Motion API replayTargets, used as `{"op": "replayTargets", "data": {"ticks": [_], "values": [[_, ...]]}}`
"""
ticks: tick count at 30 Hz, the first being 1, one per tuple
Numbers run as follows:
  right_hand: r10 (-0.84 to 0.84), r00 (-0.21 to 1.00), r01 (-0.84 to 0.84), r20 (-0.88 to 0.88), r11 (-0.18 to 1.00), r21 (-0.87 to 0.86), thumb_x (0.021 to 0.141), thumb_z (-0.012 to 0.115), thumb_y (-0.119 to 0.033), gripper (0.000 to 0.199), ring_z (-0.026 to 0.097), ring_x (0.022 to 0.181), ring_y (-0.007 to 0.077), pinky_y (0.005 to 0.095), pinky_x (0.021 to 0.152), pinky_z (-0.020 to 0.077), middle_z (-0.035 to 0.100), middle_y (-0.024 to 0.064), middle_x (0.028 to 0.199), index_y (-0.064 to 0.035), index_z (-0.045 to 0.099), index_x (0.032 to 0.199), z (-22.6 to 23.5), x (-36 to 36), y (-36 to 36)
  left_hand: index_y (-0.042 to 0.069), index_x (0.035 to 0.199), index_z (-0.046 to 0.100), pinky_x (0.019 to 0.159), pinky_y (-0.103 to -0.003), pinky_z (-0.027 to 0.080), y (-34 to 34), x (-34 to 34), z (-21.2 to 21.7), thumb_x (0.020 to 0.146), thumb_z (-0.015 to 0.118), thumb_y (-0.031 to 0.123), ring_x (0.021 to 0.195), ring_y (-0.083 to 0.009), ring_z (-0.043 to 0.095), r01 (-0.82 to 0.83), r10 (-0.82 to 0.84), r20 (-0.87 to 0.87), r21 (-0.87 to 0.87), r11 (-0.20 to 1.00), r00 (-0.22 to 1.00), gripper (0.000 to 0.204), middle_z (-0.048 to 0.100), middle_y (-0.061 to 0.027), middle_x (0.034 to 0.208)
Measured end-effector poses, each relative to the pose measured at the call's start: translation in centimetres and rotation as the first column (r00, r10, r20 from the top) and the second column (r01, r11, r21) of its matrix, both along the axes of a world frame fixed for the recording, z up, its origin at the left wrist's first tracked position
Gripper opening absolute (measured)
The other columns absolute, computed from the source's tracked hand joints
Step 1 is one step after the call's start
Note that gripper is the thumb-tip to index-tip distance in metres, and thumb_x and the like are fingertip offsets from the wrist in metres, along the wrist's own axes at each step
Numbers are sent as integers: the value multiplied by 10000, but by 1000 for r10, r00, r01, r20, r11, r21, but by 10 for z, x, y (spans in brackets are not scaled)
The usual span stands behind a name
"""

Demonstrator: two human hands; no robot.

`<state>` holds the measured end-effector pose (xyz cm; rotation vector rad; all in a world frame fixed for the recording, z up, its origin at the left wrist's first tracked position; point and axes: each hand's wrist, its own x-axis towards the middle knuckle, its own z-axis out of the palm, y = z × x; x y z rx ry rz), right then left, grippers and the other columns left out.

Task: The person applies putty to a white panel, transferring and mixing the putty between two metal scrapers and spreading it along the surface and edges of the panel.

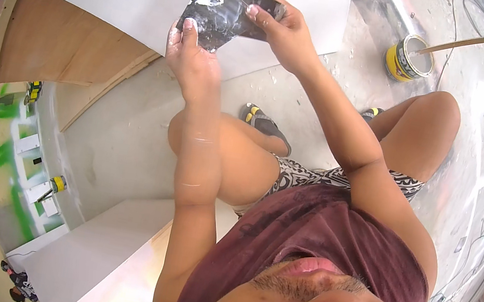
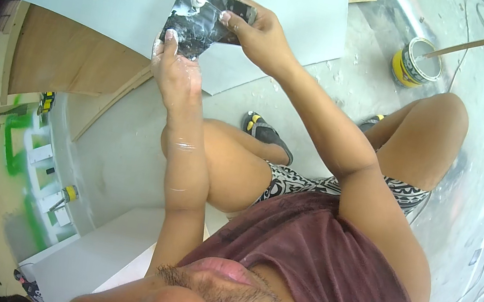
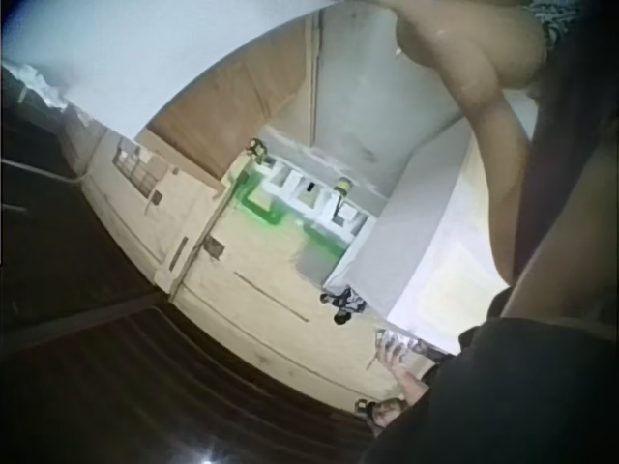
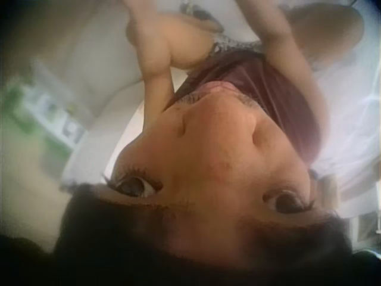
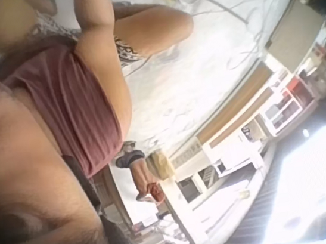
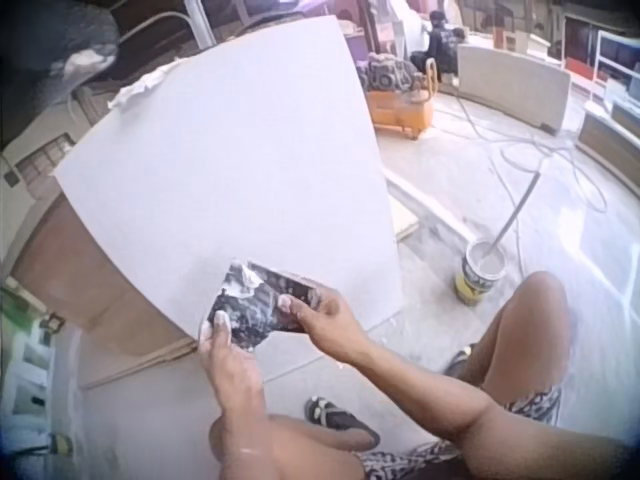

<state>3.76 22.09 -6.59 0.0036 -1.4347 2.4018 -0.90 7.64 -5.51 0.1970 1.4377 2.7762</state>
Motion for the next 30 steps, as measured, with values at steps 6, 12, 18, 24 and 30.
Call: {"op": "replayTargets", "data": {"ticks": [6,12,18,24,30], "values": [[-43,989,-7,139,940,342,977,600,-263,389,697,812,141,253,640,559,699,52,991,-37,571,1292,0,10,34,-78,1119,544,832,-333,519,-1,2,1,970,541,82,942,-193,625,-61,60,-47,-7,998,997,219,627,-144,1057],[-123,986,125,111,992,-8,890,674,-127,269,660,759,133,275,680,551,678,61,903,13,624,1113,31,16,58,-92,1157,545,868,-339,508,7,4,7,959,534,66,972,-210,619,-60,61,-36,39,997,997,254,623,-149,1071],[-82,990,71,117,993,91,901,662,-125,311,662,752,138,270,612,535,688,81,900,46,610,1156,24,9,47,-108,1211,539,893,-351,509,18,8,8,965,525,68,1008,-223,622,-32,35,-46,66,997,998,303,619,-162,1110],[-197,971,157,136,953,259,857,718,-124,367,663,694,131,270,520,546,692,106,894,61,609,1155,26,12,41,-117,1194,595,886,-279,474,25,24,5,971,532,63,970,-151,607,-41,-3,-143,-310,950,990,293,653,-136,1087],[-452,873,487,-182,824,290,882,686,-120,370,633,1048,165,345,947,489,675,57,1160,-41,617,1238,47,-19,103,-74,1168,635,823,-244,471,20,29,4,967,534,66,915,-101,592,-41,-19,-137,-419,907,990,265,667,-75,1029]]}}
